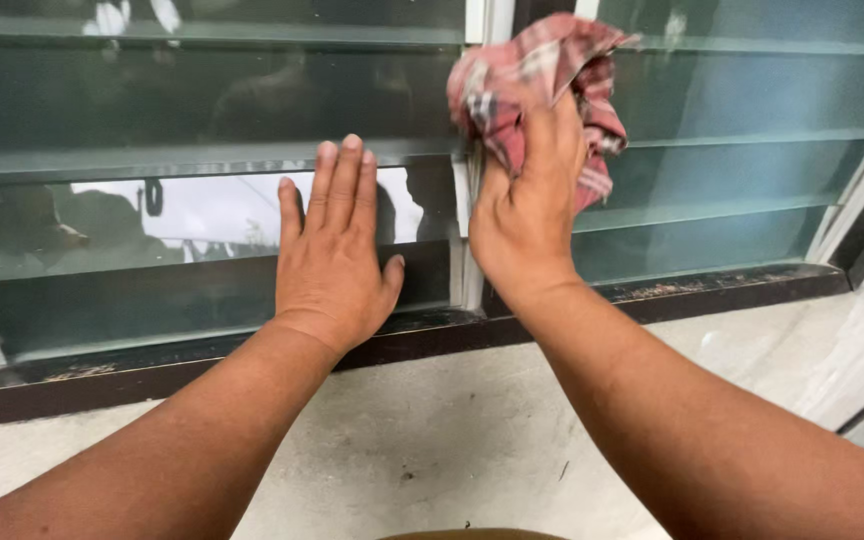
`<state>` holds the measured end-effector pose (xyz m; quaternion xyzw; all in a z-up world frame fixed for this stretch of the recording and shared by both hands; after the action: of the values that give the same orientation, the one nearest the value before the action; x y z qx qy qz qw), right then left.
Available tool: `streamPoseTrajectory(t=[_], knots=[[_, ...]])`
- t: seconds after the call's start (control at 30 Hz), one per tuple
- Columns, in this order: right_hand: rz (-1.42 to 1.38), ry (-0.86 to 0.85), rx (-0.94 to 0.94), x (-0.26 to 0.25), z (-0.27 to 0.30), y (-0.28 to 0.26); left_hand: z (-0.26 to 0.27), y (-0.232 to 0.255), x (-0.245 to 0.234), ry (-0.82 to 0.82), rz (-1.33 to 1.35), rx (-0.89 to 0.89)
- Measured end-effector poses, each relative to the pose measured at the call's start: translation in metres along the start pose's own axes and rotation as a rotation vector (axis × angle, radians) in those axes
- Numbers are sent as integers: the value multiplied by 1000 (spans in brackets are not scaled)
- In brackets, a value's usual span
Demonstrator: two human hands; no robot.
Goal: The person wipes the glass slats of a louvered window with a cloth, moving the hands across the surface of the panes and the frame.
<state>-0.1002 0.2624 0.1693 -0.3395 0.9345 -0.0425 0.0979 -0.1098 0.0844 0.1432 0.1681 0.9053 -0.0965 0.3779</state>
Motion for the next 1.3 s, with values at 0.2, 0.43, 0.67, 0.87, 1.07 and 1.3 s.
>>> streamPoseTrajectory(t=[0.2, 0.43, 0.67, 0.87, 1.07, 1.3], knots=[[67, -110, -203, 41, -45, -32, 8, -13, -12, -65, 31, 71], [189, -266, -78, 87, -20, -40, 44, -65, -40, -52, 21, -77], [156, -198, -36, 128, -12, -83, 94, -134, -68, -97, -49, -299], [114, -257, -112, 163, -8, -132, 126, -164, -74, -197, -69, -431], [135, -428, -334, 185, 23, -154, 137, -175, -54, -409, -23, -536], [99, -489, -427, 185, 41, -165, 135, -175, -39, -434, 31, -547]])
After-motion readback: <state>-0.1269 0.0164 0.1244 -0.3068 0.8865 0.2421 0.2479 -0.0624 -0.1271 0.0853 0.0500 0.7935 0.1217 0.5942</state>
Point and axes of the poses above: each hand's wrist, its own z-axis away from the middle knuckle, its own x-axis out of the palm, y = z × x, the point moved 6 cm from there along -z, towards the middle knuckle, and after that the axes turned 4 degrees about -y, right-handed, at the moved point
